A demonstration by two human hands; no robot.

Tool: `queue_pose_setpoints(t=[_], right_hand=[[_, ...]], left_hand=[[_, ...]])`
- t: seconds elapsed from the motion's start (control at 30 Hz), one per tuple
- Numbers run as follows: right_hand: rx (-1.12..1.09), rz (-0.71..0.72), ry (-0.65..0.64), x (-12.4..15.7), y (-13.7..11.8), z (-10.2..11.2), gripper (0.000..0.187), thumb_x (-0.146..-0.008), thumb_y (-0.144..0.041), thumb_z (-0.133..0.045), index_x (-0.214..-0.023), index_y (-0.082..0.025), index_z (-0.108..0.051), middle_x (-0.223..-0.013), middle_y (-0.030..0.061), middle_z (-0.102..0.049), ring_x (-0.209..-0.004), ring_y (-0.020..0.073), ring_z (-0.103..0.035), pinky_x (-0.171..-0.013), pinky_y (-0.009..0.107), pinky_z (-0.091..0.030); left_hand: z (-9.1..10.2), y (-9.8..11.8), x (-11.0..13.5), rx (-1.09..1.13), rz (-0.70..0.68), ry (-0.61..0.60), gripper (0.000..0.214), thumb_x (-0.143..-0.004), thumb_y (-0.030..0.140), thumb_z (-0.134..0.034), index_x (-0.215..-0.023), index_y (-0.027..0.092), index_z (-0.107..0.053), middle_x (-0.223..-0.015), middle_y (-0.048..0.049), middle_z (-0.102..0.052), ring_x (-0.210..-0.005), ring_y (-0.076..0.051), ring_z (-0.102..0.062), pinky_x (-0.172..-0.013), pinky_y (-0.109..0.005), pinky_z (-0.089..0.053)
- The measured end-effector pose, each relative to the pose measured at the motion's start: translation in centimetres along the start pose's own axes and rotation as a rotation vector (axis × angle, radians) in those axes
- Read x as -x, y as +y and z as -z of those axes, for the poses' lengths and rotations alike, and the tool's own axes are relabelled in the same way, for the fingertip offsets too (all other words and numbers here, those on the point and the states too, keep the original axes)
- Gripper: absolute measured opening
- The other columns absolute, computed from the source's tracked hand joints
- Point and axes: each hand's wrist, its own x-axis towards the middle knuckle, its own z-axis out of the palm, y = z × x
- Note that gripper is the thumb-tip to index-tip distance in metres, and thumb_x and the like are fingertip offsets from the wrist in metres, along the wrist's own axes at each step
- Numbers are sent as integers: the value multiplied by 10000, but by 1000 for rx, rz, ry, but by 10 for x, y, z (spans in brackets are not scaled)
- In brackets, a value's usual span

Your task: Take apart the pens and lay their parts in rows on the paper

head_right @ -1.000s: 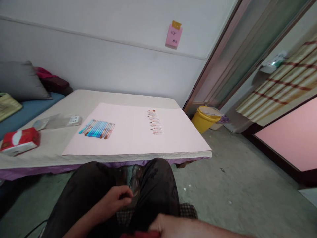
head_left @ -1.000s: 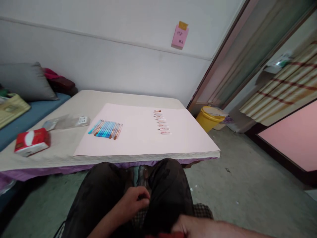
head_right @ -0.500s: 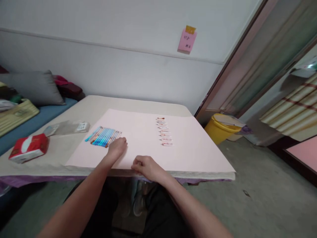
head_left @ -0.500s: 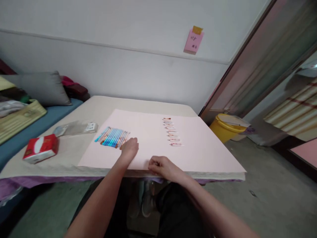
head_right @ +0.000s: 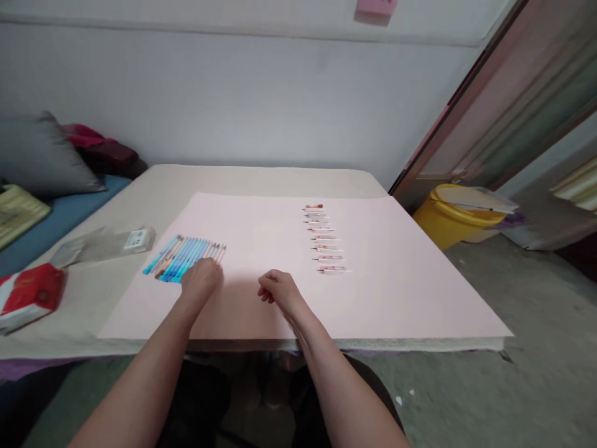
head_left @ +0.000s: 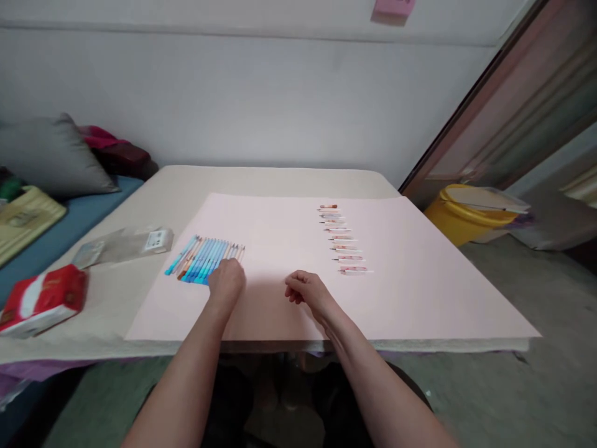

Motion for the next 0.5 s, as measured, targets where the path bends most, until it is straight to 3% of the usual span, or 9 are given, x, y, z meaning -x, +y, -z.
queue_pose_setpoints(t=[0.23,0.33,0.43,0.5], right_hand=[[5,27,0,-11,-5,-1,172,-738,-319,-571,-714,-150,-551,-618,9,-607,-500,89,-523,-459,207,-352],[24,40,71,-16,-3,-6,149,-724,-298,-577,-756,-152,-573,-677,8,-608,-578,104,-551,-499,217,-384],[-40,65,105,-17,-2,-11,192,-740,-305,-566,-858,-158,-605,-728,6,-609,-653,111,-562,-571,234,-418],[-119,104,52,-17,-2,-13,208,-770,-327,-540,-871,-159,-609,-673,-12,-580,-605,98,-532,-560,231,-409]], left_hand=[[10,15,-2,135,-95,-69,191,-725,212,-491,-702,126,-660,-775,-173,-679,-804,-280,-631,-666,-334,-441],[15,31,9,434,-174,-139,213,-716,293,-524,-576,155,-607,-578,-96,-640,-611,-208,-613,-580,-295,-437],[14,50,23,901,-206,-274,198,-724,335,-550,-653,158,-603,-566,-55,-642,-517,-161,-593,-511,-261,-447],[13,60,32,1061,-203,-325,177,-724,323,-570,-710,154,-622,-579,-53,-650,-522,-163,-605,-501,-263,-465]])
